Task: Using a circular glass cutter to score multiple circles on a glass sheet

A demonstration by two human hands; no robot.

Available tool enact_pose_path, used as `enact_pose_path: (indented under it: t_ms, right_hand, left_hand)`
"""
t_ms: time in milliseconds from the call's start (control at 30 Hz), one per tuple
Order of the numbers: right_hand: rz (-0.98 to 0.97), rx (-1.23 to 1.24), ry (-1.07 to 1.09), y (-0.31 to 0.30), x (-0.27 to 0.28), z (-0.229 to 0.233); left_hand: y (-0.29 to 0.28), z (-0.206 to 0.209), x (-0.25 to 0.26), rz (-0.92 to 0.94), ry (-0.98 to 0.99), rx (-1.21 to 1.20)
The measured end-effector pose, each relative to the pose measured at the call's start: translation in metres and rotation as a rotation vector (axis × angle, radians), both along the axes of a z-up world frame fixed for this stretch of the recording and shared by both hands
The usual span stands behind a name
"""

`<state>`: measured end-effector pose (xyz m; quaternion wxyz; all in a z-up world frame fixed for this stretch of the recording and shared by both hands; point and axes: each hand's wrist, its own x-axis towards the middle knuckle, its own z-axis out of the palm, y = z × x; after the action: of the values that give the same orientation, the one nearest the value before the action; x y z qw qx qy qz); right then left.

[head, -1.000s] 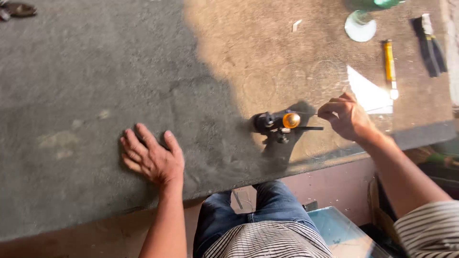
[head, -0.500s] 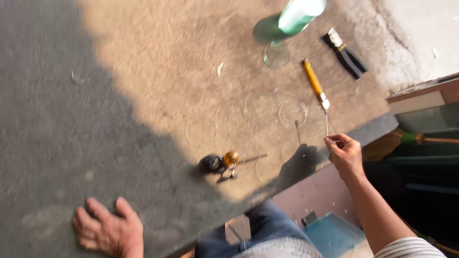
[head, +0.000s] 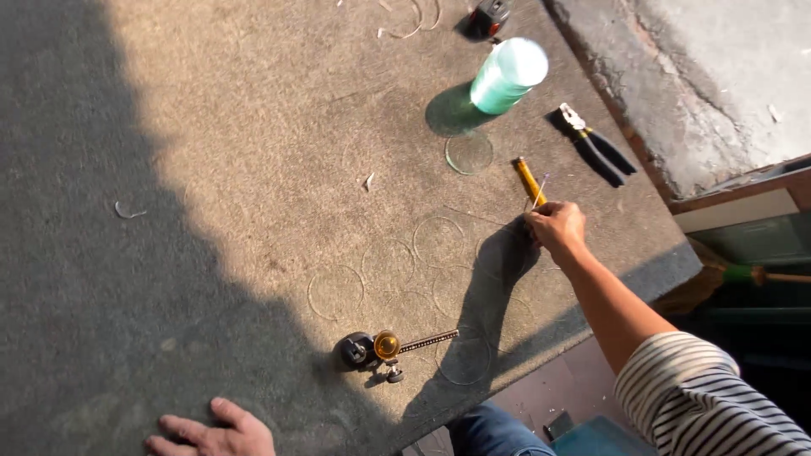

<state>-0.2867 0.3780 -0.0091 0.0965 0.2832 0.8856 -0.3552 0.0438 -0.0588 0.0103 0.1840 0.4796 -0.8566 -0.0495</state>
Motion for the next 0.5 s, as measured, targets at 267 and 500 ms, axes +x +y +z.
enact_pose_path:
  t_ms: [267, 500]
  right_hand:
    - [0.334, 0.249, 0.087, 0.017, 0.000, 0.014]
    - [0.834, 0.051, 0.244, -0.038, 0.102, 0.070]
  left_hand:
    - [-0.010, -0.021, 0.006, 0.045, -0.096, -0.066]
    - [-0.011, -0.024, 0.007, 0.147, -0.164, -0.036]
